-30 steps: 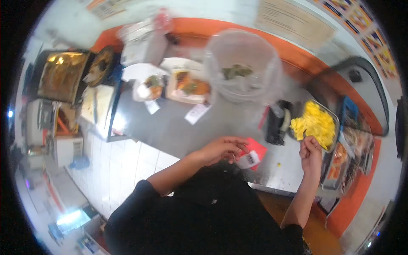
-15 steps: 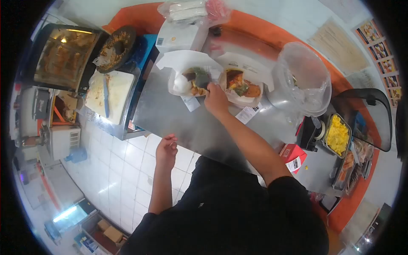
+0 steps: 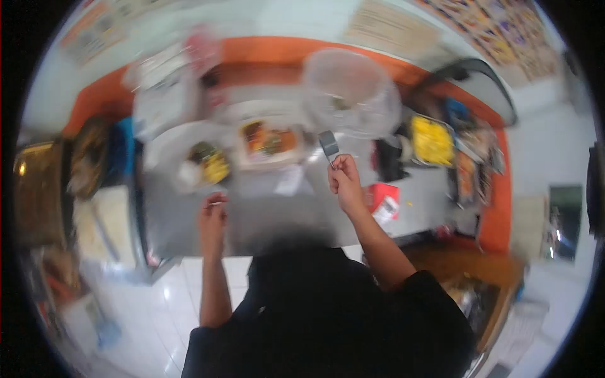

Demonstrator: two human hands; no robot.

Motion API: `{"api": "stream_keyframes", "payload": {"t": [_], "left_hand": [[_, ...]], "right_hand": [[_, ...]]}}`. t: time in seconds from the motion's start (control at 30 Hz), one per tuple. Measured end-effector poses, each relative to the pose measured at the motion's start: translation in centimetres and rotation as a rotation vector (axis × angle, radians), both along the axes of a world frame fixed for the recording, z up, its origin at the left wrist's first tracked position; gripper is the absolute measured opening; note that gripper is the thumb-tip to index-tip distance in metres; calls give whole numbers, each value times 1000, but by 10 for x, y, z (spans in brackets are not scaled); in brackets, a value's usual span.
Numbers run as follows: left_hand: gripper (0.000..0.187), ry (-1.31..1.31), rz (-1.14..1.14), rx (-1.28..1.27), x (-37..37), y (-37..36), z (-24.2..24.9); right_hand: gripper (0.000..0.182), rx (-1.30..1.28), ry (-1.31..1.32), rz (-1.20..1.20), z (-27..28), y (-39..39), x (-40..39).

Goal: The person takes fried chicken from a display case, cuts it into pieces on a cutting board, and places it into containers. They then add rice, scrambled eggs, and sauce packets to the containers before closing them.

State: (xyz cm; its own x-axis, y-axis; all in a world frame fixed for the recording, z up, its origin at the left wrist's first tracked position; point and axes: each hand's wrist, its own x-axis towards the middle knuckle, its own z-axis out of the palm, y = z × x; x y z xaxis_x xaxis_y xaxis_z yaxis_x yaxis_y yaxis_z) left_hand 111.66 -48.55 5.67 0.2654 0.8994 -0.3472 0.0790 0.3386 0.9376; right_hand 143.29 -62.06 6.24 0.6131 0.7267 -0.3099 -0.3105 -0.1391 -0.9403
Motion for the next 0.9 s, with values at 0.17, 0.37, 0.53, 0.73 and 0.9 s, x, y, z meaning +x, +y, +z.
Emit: {"api": "stream_keyframes", "payload": {"t": [0.17,0.37,0.53,0.73,0.9], "left_hand": [[31,244,-154,624,80,46,25],[42,452,-51,1065,145,100,47],[40,666,-192,1009,162,126,27],[19,667,-355,1009,134,101,20],[20,682,-434,1164,110,63,6]], "right_hand": [[18,-7,-367,-554,-5,-132,110],[22,-312,-883,-810,-6,-144,271],[18,230,-708,-477,80,-22,109],[42,288,-801,-2,12,93,2],[40,150,-871,59,-14,81,-12]]}}
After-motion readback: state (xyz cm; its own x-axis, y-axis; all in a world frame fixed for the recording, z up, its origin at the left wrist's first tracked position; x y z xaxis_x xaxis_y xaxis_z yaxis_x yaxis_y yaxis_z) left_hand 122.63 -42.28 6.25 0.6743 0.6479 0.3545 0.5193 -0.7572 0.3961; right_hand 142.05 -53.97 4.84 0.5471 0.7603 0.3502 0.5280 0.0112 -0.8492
